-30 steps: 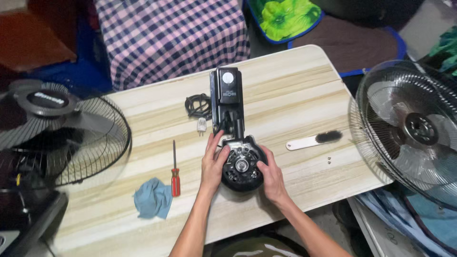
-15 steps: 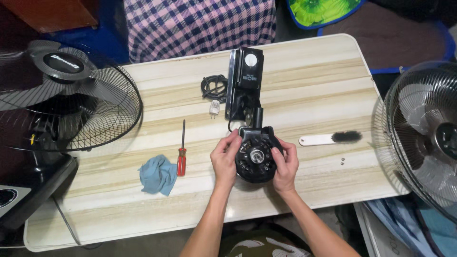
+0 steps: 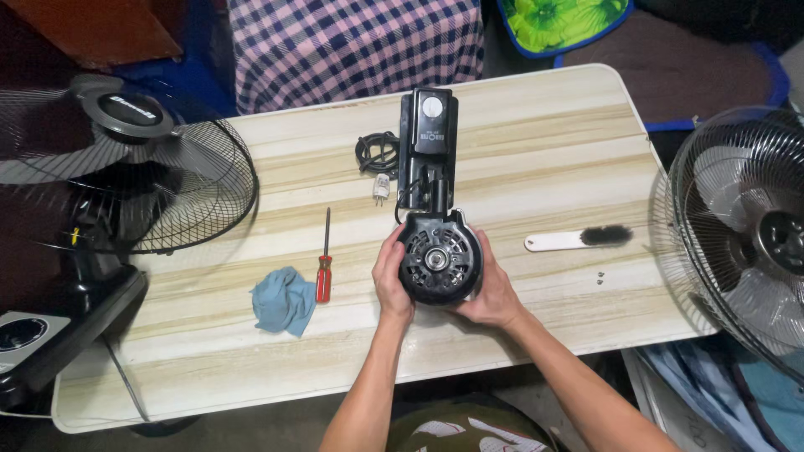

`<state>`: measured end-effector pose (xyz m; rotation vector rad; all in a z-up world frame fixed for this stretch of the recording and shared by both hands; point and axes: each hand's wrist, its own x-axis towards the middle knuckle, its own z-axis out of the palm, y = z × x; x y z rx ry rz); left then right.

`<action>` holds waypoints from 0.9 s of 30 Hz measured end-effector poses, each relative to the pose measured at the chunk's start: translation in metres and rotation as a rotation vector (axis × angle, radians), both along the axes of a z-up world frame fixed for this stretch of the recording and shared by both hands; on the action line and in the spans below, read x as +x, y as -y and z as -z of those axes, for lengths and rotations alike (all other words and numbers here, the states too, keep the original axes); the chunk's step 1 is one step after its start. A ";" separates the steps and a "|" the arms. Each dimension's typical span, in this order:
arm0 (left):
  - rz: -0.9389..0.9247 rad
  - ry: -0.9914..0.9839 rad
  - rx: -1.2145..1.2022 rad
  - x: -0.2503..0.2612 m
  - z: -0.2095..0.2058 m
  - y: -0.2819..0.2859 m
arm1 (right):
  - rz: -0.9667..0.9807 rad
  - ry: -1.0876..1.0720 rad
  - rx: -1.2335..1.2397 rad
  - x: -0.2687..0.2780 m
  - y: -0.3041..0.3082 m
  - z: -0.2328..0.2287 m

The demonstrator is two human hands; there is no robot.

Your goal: The person reassembles an electric fan on a table. They attach the motor housing to the base, secure it with a screwdriver, then mount the fan blade and front grille, tightening the central nut to complete the assembly.

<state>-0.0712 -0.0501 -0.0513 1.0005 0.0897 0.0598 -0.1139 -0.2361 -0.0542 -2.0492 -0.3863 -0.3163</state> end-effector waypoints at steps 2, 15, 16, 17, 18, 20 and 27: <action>-0.014 0.002 -0.028 0.002 -0.006 -0.002 | 0.001 -0.032 -0.008 0.004 -0.003 -0.007; 0.248 0.414 0.324 0.064 -0.115 -0.029 | 0.098 0.055 0.189 0.042 -0.010 -0.155; 0.225 0.423 0.363 0.071 -0.121 -0.028 | 0.077 0.065 0.241 0.048 -0.009 -0.165; 0.199 0.432 0.402 0.079 -0.127 -0.028 | 0.076 0.035 0.274 0.055 -0.008 -0.174; 0.156 0.459 0.416 0.086 -0.132 -0.025 | 0.075 0.005 0.307 0.061 -0.006 -0.182; 0.070 0.508 0.440 0.100 -0.137 -0.017 | 0.096 -0.062 0.360 0.074 -0.002 -0.196; -0.174 0.326 0.234 0.136 -0.143 0.026 | 0.009 -0.373 0.787 0.120 0.017 -0.217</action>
